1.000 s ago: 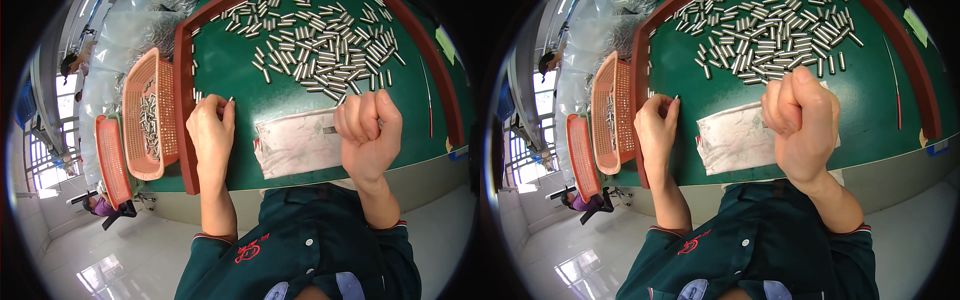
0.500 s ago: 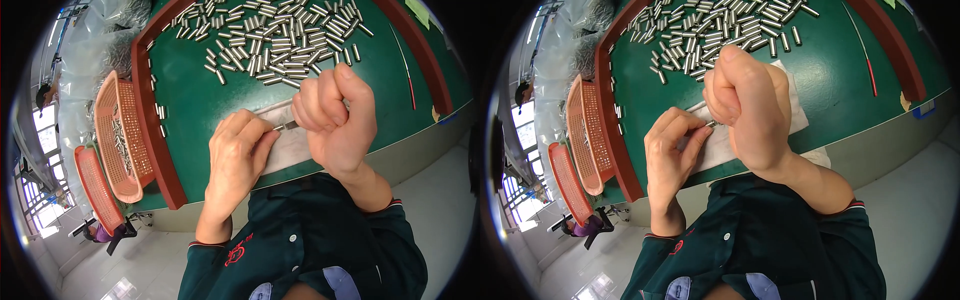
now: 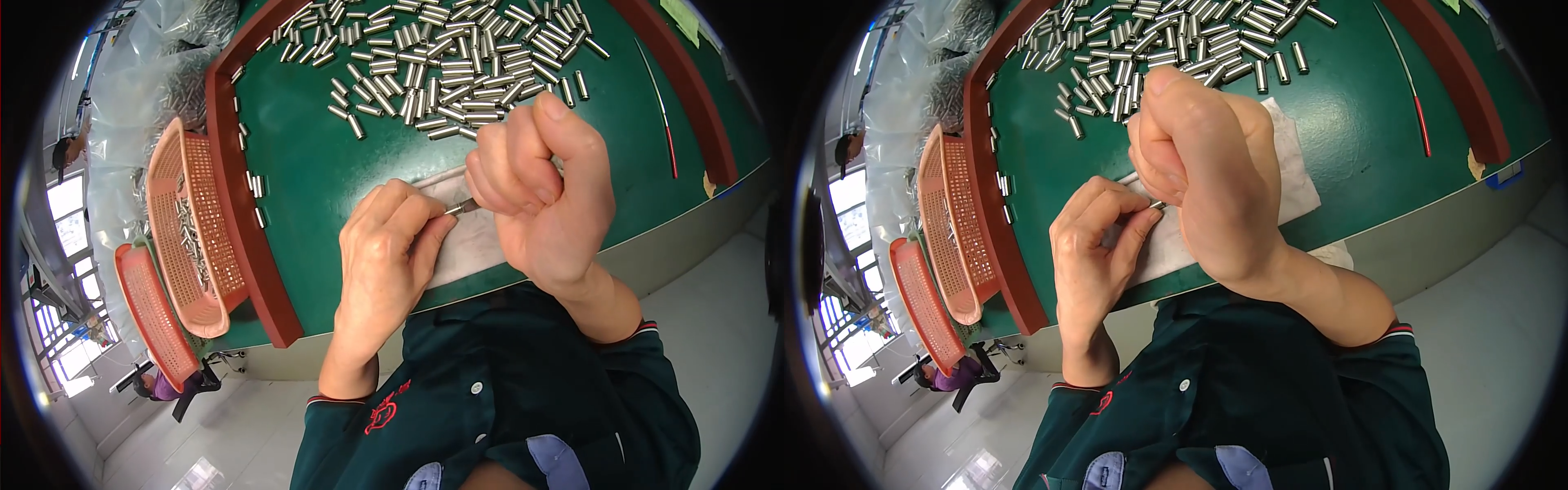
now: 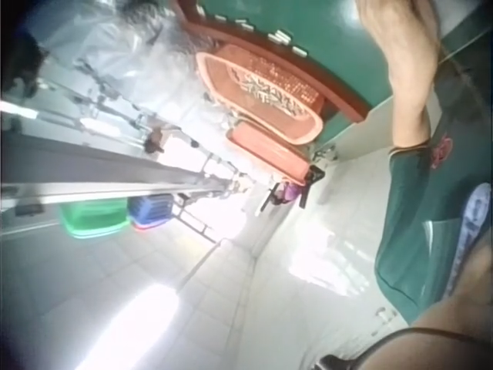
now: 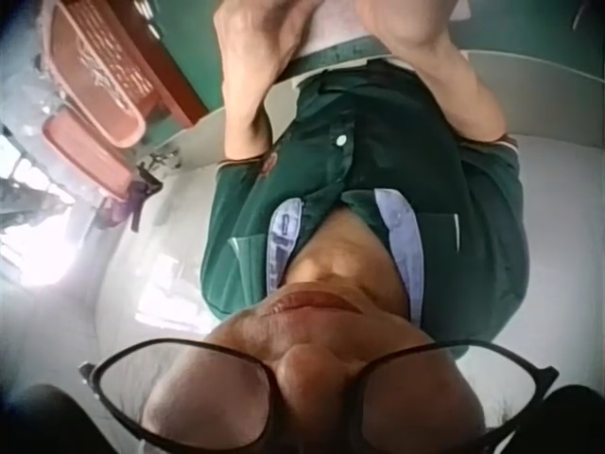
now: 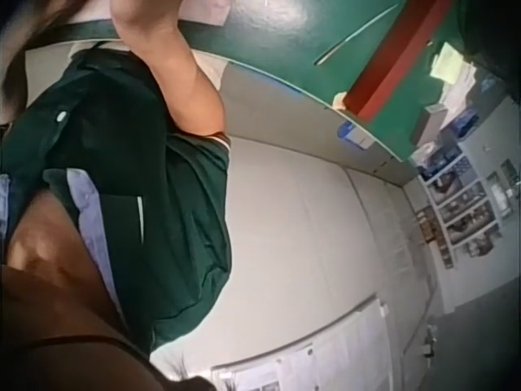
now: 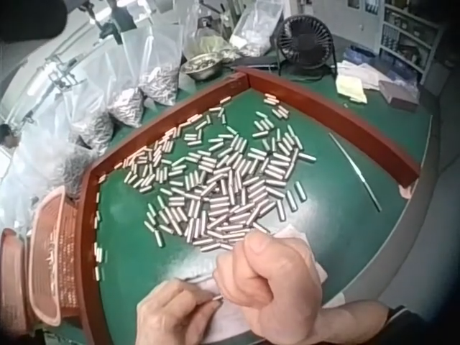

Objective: Cleaning and inspecting small cylindrical metal components using a wiping cloth and a small scraper tool.

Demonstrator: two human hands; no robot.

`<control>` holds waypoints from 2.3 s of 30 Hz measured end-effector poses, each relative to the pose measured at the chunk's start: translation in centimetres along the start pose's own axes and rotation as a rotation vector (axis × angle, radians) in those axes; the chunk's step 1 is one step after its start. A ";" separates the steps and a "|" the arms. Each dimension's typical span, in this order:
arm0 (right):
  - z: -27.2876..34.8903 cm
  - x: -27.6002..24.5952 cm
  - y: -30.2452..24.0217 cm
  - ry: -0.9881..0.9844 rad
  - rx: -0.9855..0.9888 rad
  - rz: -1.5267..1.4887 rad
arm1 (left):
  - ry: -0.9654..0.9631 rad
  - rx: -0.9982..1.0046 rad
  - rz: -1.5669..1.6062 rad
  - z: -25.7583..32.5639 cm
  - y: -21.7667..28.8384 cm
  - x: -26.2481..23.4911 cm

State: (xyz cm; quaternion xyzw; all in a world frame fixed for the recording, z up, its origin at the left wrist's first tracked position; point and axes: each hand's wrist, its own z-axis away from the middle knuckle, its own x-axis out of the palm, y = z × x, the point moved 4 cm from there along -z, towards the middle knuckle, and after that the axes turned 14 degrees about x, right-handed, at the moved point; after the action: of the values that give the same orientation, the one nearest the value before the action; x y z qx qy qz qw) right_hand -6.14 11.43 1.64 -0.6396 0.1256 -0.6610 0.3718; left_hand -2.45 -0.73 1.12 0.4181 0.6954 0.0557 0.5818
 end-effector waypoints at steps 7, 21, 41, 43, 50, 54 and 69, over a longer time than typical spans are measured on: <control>-0.1 0.1 0.0 0.050 -0.017 0.097 | 0.012 0.003 0.033 0.0 -0.2 0.0; 0.0 0.1 0.5 -0.005 -0.061 0.204 | 0.039 0.002 0.102 0.1 -0.6 0.3; -0.9 -0.4 0.8 0.103 0.027 0.131 | 0.051 -0.001 0.090 0.0 -0.7 0.7; -0.6 -0.5 0.1 0.019 -0.056 0.052 | 0.039 0.008 0.069 0.3 -0.6 0.3; 0.9 -1.7 0.1 -0.028 -0.111 -0.063 | 0.390 -0.305 1.225 1.7 -1.6 -0.7; 1.0 -1.7 0.0 -0.040 -0.093 -0.053 | 0.532 -0.448 1.433 1.1 -2.7 -1.9; 0.8 -2.1 0.2 -0.022 -0.039 -0.049 | 0.022 -0.057 -0.333 -2.9 -4.9 -3.6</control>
State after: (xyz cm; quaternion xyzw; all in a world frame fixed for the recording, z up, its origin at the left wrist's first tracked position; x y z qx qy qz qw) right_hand -5.50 12.98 0.06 -0.6568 0.1188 -0.6603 0.3442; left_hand -7.54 -5.05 1.95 0.2798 0.7594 -0.0173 0.5871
